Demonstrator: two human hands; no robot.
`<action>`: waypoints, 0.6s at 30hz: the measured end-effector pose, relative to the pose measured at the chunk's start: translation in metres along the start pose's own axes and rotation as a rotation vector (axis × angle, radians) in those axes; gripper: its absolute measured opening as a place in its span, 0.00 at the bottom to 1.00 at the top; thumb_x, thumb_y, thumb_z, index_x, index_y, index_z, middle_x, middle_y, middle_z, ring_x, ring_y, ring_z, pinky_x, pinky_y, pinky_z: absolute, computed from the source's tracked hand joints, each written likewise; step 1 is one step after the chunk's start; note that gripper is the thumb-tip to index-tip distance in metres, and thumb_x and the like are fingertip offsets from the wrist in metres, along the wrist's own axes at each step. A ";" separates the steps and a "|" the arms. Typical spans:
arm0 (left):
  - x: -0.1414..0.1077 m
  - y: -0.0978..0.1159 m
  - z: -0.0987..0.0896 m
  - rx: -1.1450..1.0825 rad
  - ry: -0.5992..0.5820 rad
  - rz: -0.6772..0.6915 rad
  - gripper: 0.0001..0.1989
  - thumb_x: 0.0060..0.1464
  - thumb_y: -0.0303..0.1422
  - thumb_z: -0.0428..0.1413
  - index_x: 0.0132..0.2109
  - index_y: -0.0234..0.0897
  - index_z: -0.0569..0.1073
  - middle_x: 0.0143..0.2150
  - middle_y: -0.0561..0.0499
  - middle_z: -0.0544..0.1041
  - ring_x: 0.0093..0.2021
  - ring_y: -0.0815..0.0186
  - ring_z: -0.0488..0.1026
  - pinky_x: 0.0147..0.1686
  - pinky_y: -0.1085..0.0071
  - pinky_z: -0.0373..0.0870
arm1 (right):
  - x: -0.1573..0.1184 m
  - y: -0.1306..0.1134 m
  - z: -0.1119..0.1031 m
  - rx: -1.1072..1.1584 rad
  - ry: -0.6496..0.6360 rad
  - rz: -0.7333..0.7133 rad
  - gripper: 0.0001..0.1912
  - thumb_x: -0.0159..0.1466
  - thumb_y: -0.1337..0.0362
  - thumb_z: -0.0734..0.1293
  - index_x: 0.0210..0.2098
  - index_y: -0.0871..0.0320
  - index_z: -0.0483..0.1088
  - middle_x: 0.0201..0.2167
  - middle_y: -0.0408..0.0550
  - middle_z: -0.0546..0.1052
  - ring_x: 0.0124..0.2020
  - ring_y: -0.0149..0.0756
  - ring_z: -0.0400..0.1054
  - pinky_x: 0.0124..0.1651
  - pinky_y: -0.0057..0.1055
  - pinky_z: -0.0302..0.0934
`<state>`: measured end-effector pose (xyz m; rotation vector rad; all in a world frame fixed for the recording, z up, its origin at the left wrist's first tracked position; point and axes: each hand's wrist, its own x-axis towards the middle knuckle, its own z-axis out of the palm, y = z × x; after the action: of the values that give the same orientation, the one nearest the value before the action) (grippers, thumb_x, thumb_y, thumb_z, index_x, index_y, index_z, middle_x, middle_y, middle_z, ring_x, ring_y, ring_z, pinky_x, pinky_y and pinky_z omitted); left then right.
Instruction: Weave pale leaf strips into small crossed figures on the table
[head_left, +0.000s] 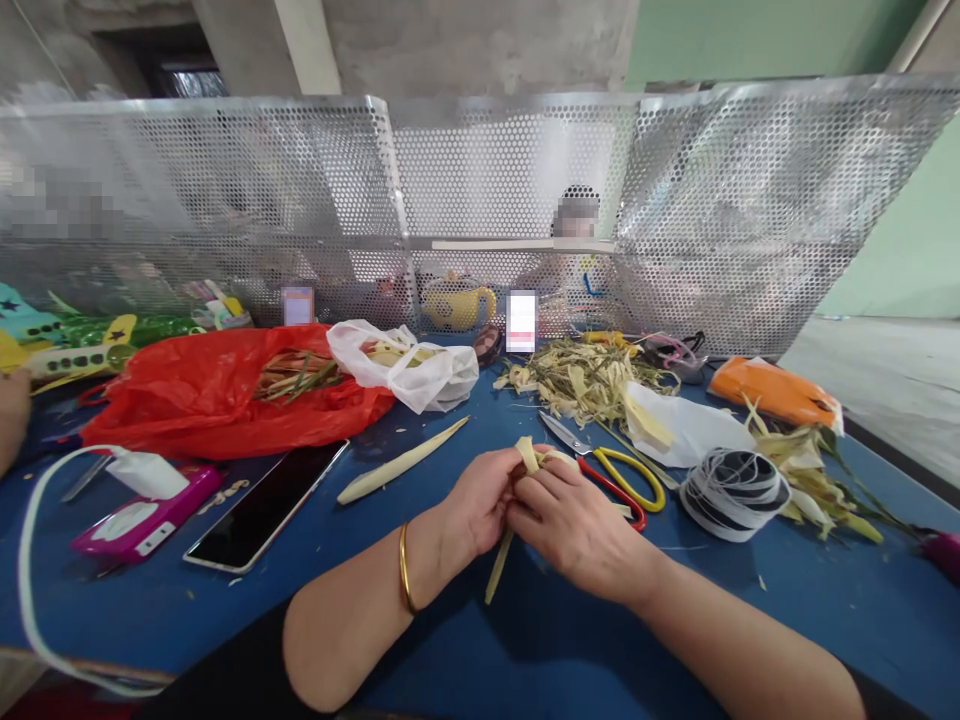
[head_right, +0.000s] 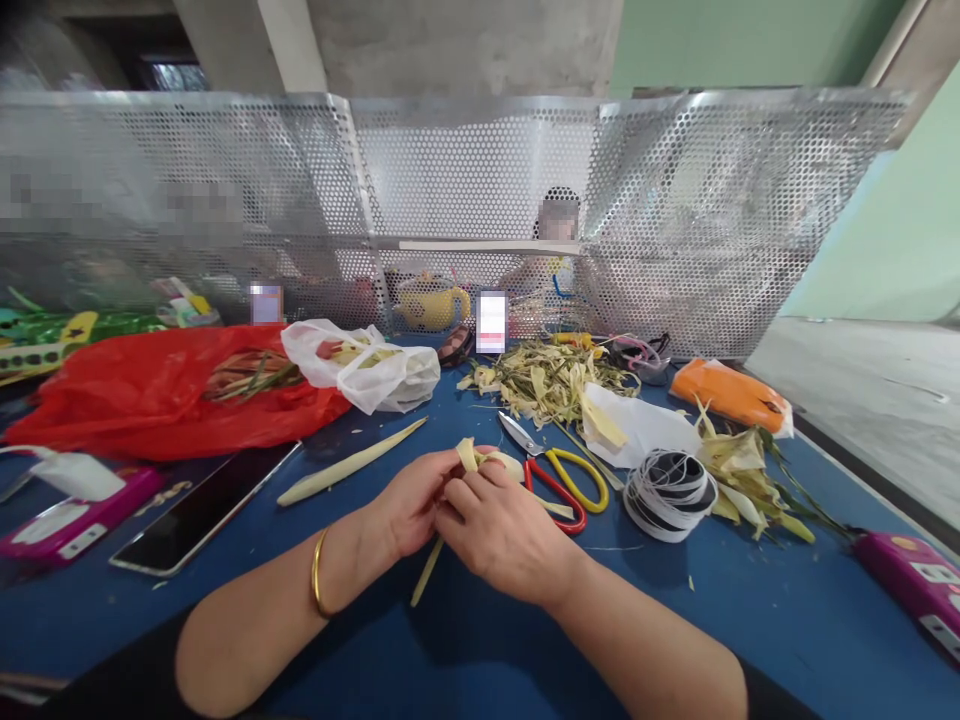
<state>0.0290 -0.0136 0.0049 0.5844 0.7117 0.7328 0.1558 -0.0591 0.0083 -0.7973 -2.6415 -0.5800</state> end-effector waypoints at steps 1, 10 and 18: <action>0.000 0.000 0.000 0.005 0.007 0.023 0.04 0.49 0.27 0.57 0.34 0.32 0.76 0.26 0.52 0.74 0.25 0.72 0.70 0.23 0.79 0.65 | 0.000 0.001 0.000 0.022 0.027 0.023 0.11 0.68 0.71 0.57 0.33 0.58 0.68 0.30 0.48 0.70 0.34 0.39 0.63 0.46 0.40 0.58; -0.008 0.011 0.004 0.173 0.184 0.224 0.08 0.52 0.31 0.56 0.36 0.32 0.79 0.32 0.46 0.80 0.31 0.66 0.76 0.33 0.73 0.72 | -0.004 0.020 0.008 0.596 0.288 0.970 0.11 0.66 0.60 0.60 0.33 0.57 0.70 0.27 0.47 0.75 0.29 0.37 0.69 0.30 0.30 0.60; -0.007 0.009 0.002 0.256 0.206 0.232 0.10 0.53 0.31 0.54 0.36 0.30 0.78 0.32 0.44 0.79 0.27 0.67 0.75 0.26 0.75 0.69 | -0.003 0.022 0.010 0.785 0.209 1.112 0.10 0.65 0.58 0.59 0.31 0.56 0.66 0.22 0.46 0.76 0.25 0.38 0.72 0.27 0.30 0.61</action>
<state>0.0236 -0.0135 0.0154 0.8427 0.9473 0.9335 0.1689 -0.0388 0.0052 -1.5364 -1.5781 0.5856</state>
